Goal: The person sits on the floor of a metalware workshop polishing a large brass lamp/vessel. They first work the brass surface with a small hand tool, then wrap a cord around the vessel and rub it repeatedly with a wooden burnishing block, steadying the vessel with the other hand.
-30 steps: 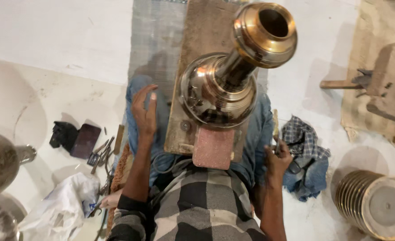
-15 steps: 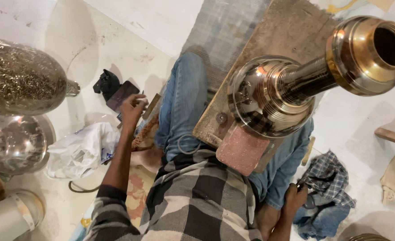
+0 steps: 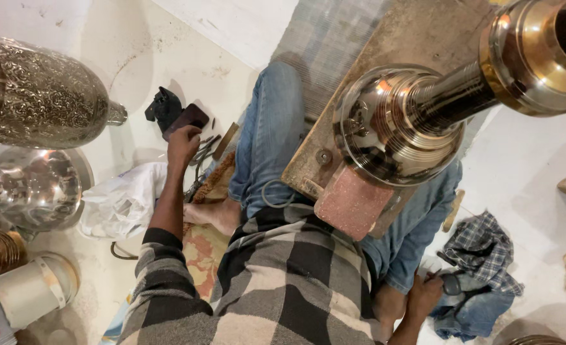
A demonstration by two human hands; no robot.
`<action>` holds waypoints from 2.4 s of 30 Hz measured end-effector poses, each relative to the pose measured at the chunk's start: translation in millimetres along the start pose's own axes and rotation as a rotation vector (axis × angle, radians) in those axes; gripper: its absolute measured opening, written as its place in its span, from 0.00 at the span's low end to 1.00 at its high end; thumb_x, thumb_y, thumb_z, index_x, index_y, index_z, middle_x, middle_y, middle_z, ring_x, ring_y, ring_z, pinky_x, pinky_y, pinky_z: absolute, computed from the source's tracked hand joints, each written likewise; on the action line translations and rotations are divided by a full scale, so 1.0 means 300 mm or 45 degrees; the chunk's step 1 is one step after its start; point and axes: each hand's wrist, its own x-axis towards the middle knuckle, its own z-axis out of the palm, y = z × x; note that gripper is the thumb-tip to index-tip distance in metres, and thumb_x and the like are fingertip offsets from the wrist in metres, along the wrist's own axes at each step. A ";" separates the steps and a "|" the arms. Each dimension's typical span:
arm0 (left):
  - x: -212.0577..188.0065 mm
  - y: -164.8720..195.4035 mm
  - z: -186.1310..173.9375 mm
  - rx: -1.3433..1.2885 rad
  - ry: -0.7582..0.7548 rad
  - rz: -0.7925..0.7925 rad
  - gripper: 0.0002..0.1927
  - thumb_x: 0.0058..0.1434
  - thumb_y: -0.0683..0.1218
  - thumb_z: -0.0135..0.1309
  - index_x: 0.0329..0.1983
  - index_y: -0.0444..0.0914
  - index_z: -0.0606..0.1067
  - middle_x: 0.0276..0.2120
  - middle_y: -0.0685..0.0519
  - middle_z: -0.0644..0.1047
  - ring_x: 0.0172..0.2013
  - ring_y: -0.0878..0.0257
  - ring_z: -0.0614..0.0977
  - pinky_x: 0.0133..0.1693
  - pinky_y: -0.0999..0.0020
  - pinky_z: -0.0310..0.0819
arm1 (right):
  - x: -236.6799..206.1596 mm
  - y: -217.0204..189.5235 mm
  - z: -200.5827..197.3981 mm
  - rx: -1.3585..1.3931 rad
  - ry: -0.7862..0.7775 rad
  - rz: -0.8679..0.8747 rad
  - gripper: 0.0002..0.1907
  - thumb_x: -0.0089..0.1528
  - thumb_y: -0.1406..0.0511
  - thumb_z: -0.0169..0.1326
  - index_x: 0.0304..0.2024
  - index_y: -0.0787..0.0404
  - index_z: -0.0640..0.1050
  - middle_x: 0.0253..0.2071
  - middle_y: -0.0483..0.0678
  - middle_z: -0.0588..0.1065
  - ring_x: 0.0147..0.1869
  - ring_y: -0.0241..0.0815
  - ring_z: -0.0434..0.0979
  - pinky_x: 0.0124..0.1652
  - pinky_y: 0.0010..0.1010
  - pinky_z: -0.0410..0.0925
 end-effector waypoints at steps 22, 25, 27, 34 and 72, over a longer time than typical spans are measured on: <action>-0.065 0.156 0.172 0.474 0.183 0.458 0.06 0.61 0.38 0.60 0.41 0.31 0.78 0.39 0.40 0.79 0.41 0.40 0.80 0.43 0.49 0.73 | 0.091 0.127 -0.018 -0.202 -0.162 0.370 0.11 0.59 0.65 0.60 0.40 0.67 0.82 0.38 0.61 0.80 0.43 0.58 0.82 0.42 0.43 0.72; -0.045 0.175 0.155 0.057 0.241 0.356 0.06 0.68 0.35 0.55 0.46 0.27 0.73 0.41 0.40 0.79 0.41 0.46 0.81 0.46 0.53 0.76 | 0.090 0.041 -0.052 -0.094 0.042 0.290 0.21 0.54 0.65 0.63 0.49 0.64 0.81 0.43 0.59 0.81 0.43 0.58 0.81 0.41 0.45 0.71; -0.026 0.210 0.143 -0.461 0.173 0.180 0.08 0.72 0.36 0.50 0.52 0.29 0.71 0.42 0.43 0.78 0.40 0.53 0.81 0.46 0.59 0.79 | 0.108 -0.040 -0.066 0.096 0.073 0.198 0.19 0.58 0.68 0.60 0.52 0.63 0.81 0.46 0.56 0.81 0.45 0.52 0.82 0.44 0.40 0.73; 0.007 0.461 0.151 -1.674 -0.470 -0.161 0.14 0.70 0.36 0.47 0.58 0.32 0.71 0.42 0.47 0.77 0.40 0.59 0.82 0.44 0.63 0.84 | 0.179 -0.371 -0.044 0.921 0.153 -0.256 0.13 0.64 0.71 0.61 0.52 0.67 0.80 0.45 0.49 0.80 0.47 0.35 0.81 0.47 0.26 0.74; -0.047 0.519 0.312 -0.830 0.147 0.809 0.22 0.74 0.38 0.59 0.22 0.33 0.69 0.19 0.53 0.68 0.20 0.68 0.67 0.29 0.74 0.63 | 0.184 0.026 -0.100 0.272 0.376 0.044 0.17 0.53 0.65 0.64 0.43 0.66 0.82 0.37 0.56 0.79 0.38 0.49 0.79 0.38 0.37 0.71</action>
